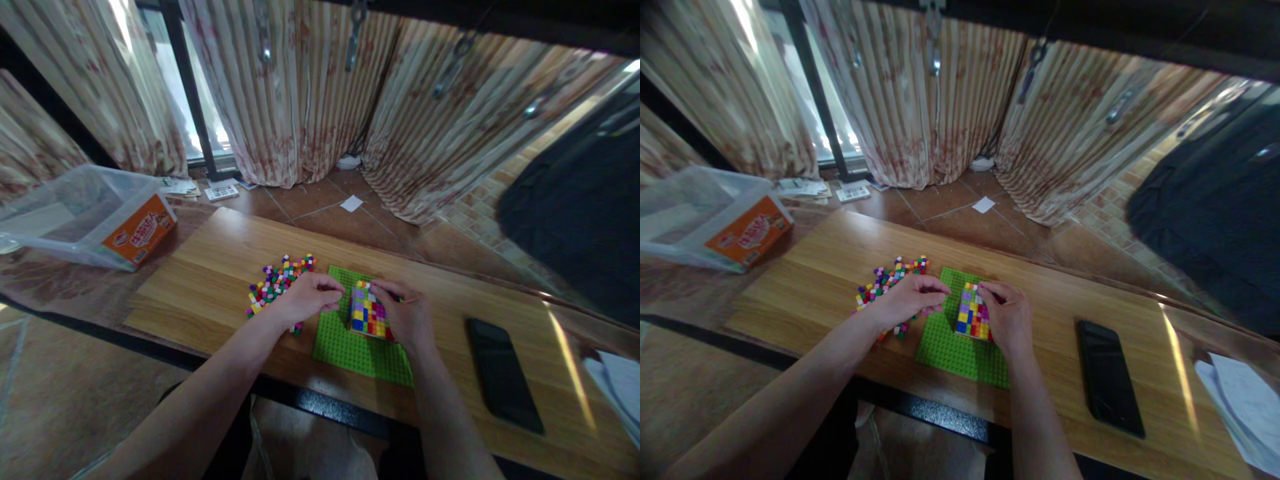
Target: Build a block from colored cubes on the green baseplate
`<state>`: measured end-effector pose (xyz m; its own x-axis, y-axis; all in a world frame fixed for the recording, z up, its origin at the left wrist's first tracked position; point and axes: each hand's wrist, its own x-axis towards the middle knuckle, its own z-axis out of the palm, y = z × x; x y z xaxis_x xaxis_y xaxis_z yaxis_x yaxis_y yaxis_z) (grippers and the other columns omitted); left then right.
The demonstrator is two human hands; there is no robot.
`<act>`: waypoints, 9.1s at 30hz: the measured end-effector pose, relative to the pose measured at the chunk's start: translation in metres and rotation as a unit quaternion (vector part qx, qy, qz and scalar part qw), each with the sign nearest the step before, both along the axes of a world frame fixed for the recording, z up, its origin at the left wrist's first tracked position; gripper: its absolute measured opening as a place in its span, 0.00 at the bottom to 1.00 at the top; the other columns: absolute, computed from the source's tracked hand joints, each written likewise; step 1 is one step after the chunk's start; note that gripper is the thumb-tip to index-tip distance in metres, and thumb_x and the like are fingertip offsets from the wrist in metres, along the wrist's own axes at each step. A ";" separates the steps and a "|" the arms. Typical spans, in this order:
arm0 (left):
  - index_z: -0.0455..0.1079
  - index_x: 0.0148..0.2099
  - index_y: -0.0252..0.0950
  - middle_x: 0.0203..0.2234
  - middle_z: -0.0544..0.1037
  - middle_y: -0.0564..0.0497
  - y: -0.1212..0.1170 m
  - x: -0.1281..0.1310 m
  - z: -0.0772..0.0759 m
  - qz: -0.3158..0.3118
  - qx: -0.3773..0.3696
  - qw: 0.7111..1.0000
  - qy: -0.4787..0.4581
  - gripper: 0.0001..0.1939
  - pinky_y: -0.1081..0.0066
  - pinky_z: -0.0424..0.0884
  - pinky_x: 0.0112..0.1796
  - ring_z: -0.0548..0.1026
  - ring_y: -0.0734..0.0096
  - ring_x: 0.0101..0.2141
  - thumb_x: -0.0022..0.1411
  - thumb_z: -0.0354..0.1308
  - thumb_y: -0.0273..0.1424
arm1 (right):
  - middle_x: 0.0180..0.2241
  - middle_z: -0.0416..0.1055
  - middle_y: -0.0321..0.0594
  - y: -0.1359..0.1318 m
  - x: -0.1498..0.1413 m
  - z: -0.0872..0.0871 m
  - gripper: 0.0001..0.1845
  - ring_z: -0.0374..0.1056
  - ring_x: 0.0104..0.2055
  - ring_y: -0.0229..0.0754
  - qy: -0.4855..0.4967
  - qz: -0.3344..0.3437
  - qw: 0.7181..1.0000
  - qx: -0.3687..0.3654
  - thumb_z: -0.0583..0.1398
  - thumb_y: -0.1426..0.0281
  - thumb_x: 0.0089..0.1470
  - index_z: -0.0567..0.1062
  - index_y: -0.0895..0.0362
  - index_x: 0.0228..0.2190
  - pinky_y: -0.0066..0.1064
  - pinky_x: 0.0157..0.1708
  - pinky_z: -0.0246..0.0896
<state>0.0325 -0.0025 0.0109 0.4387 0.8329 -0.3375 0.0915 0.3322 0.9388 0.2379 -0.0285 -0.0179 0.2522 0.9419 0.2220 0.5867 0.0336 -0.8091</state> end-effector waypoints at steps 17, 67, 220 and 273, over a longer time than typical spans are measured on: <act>0.72 0.34 0.29 0.16 0.72 0.57 0.001 0.001 -0.008 -0.005 0.001 1.000 -0.007 0.04 0.78 0.64 0.28 0.67 0.83 0.18 0.58 0.57 0.20 | 0.35 0.79 0.41 -0.001 0.003 0.001 0.13 0.73 0.38 0.45 -0.003 0.022 1.000 -0.019 0.61 0.60 0.51 0.82 0.54 0.32 0.36 0.40 0.66; 0.75 0.39 0.29 0.22 0.75 0.53 -0.002 0.001 -0.005 0.035 -0.007 0.995 -0.092 0.07 0.78 0.65 0.27 0.70 0.81 0.22 0.55 0.61 0.25 | 0.39 0.76 0.39 -0.022 -0.039 0.014 0.09 0.69 0.43 0.43 -0.140 0.150 0.969 0.140 0.60 0.64 0.56 0.79 0.48 0.38 0.39 0.45 0.65; 0.75 0.29 0.35 0.31 0.75 0.49 0.011 -0.045 -0.008 -0.186 0.437 0.806 0.355 0.08 0.69 0.69 0.39 0.73 0.67 0.34 0.51 0.55 0.21 | 0.35 0.78 0.42 -0.002 0.017 -0.010 0.15 0.72 0.38 0.45 0.069 -0.027 0.997 0.002 0.66 0.57 0.43 0.81 0.55 0.30 0.40 0.41 0.66; 0.70 0.35 0.34 0.25 0.74 0.54 0.011 -0.027 -0.006 -0.074 0.380 0.891 0.239 0.05 0.74 0.63 0.30 0.70 0.74 0.27 0.61 0.53 0.26 | 0.34 0.79 0.43 -0.005 0.013 0.003 0.17 0.73 0.35 0.44 0.086 -0.062 0.994 0.014 0.65 0.60 0.45 0.80 0.57 0.35 0.39 0.39 0.68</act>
